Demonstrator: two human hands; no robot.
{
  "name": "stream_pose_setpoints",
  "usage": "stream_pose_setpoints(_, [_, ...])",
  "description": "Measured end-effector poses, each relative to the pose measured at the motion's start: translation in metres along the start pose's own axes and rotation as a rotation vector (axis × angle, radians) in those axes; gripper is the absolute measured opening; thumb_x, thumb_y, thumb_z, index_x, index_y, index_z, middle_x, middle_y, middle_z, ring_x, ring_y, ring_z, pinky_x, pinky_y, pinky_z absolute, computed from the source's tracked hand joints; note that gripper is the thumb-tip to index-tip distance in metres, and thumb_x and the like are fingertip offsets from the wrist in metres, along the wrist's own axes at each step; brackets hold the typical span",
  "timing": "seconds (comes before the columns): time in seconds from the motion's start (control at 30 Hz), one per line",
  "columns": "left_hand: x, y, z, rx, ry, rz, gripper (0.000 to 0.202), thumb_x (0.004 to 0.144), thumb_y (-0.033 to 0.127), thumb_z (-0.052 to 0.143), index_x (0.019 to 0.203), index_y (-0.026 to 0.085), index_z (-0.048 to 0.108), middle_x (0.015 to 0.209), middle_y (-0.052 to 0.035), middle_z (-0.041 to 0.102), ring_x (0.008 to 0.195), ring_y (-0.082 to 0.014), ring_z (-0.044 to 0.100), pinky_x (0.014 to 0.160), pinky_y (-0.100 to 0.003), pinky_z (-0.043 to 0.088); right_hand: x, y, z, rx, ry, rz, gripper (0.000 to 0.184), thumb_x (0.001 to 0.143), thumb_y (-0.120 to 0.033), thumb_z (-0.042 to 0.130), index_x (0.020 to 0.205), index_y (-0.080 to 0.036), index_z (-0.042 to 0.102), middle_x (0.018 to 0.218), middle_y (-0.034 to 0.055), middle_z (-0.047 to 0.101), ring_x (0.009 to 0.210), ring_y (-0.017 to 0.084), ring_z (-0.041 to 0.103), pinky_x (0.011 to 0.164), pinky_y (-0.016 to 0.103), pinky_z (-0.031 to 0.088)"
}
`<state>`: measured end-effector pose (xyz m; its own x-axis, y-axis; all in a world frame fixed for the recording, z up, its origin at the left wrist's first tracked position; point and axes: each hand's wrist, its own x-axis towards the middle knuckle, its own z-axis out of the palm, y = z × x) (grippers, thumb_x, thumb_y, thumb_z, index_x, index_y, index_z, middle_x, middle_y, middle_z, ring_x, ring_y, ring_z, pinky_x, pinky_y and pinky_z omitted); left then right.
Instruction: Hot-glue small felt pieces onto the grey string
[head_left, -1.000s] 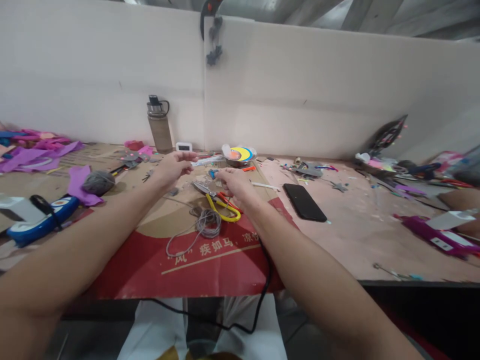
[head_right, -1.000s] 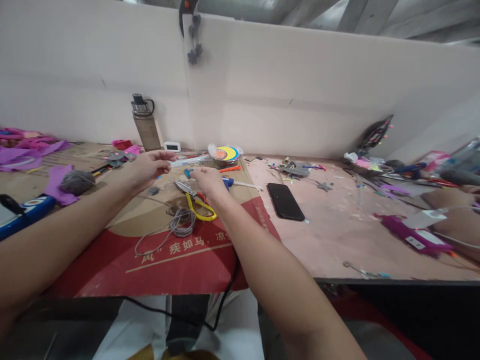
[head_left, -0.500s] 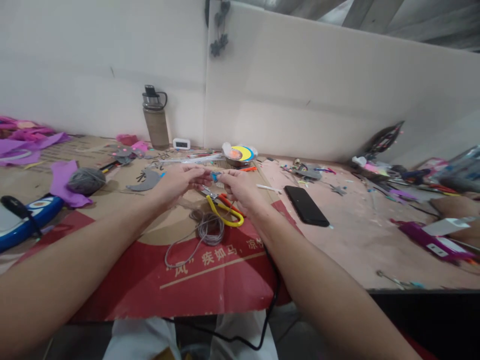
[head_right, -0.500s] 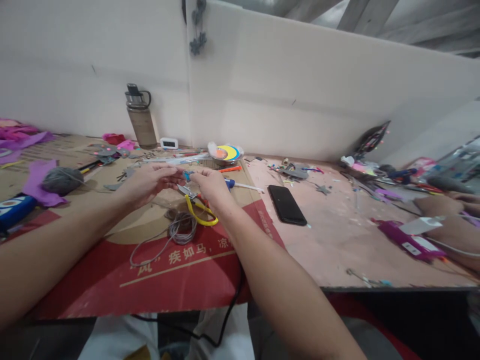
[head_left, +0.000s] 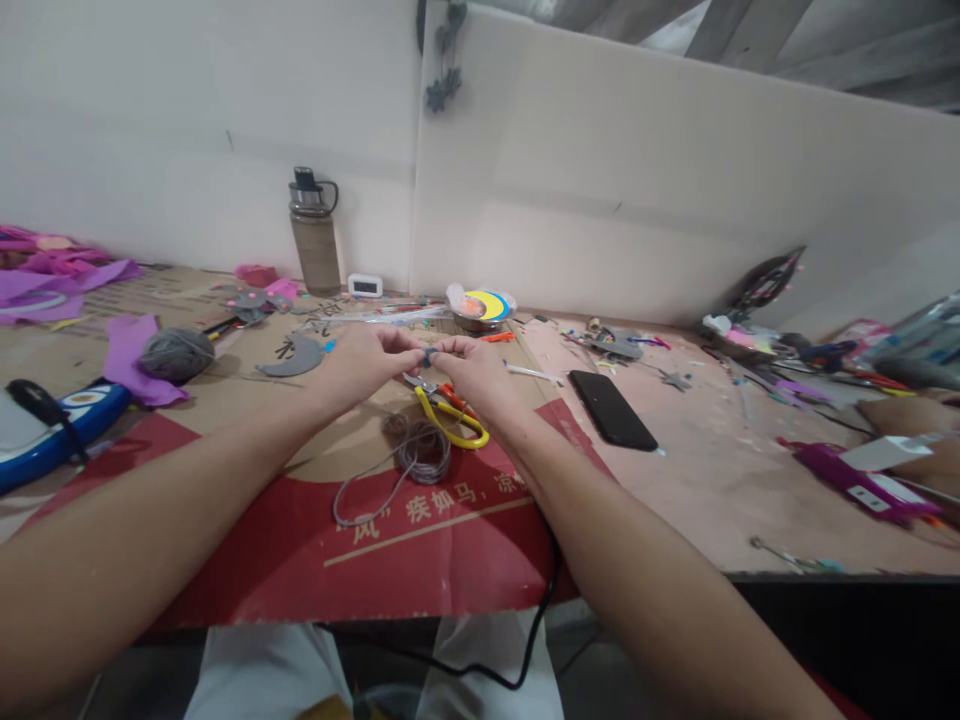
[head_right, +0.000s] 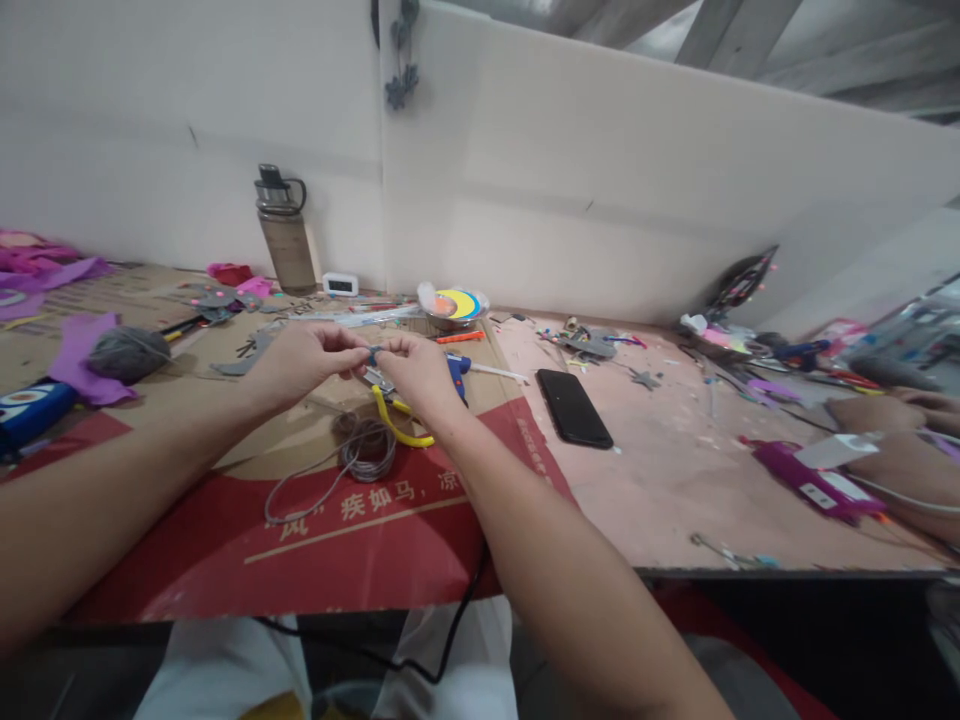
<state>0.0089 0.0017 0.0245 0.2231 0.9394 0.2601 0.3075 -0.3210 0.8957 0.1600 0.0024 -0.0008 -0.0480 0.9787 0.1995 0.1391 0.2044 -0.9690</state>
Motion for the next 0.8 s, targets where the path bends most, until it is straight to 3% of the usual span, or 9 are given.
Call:
stream_pose_setpoints(0.23, [0.005,-0.008,0.002,-0.204,0.123,-0.093,0.01,0.072,0.016,0.067,0.063,0.015,0.066,0.056,-0.0036,0.062,0.051,-0.0109,0.054,0.052,-0.023,0.042,0.0,0.004,0.003,-0.031,0.037,-0.074,0.024,0.074,-0.029,0.062,0.094,-0.02,0.053,0.058,-0.0098,0.044,0.05,0.006,0.039,0.049,0.019,0.031])
stream_pose_setpoints(0.43, [0.006,-0.012,0.002,-0.303,0.14,-0.131,0.011,0.072,0.018,0.068,0.063,0.014,0.064,0.059,-0.0028,0.061,0.054,-0.0102,0.055,0.051,-0.021,0.043,-0.003,0.002,0.004,-0.11,0.069,-0.149,0.018,0.081,-0.032,0.055,0.091,-0.018,0.054,0.062,-0.0067,0.048,0.055,0.008,0.042,0.054,0.022,0.033])
stream_pose_setpoints(0.53, [0.007,-0.013,0.001,-0.347,0.153,-0.136,0.01,0.073,0.017,0.067,0.065,0.013,0.063,0.061,-0.0024,0.061,0.057,-0.0101,0.058,0.048,-0.019,0.041,-0.005,0.003,0.005,-0.206,0.096,-0.232,0.013,0.082,-0.029,0.053,0.082,-0.017,0.056,0.065,-0.0048,0.05,0.061,0.01,0.044,0.059,0.023,0.034])
stream_pose_setpoints(0.67, [0.01,-0.013,-0.003,-0.472,0.179,-0.162,0.012,0.077,0.01,0.061,0.065,0.012,0.059,0.059,-0.0009,0.058,0.052,-0.0077,0.059,0.04,-0.015,0.034,-0.007,0.007,0.006,-0.275,0.058,-0.291,0.02,0.084,-0.032,0.05,0.072,-0.018,0.057,0.064,-0.0037,0.05,0.063,0.011,0.044,0.062,0.025,0.033])
stream_pose_setpoints(0.8, [0.016,-0.015,-0.009,-0.635,0.167,-0.177,0.013,0.082,0.008,0.055,0.07,0.01,0.06,0.069,-0.0064,0.067,0.053,-0.0081,0.062,0.042,-0.014,0.042,-0.007,0.008,0.008,-0.225,0.001,-0.293,0.02,0.083,-0.031,0.05,0.073,-0.017,0.059,0.066,-0.0029,0.054,0.064,0.011,0.046,0.063,0.025,0.034])
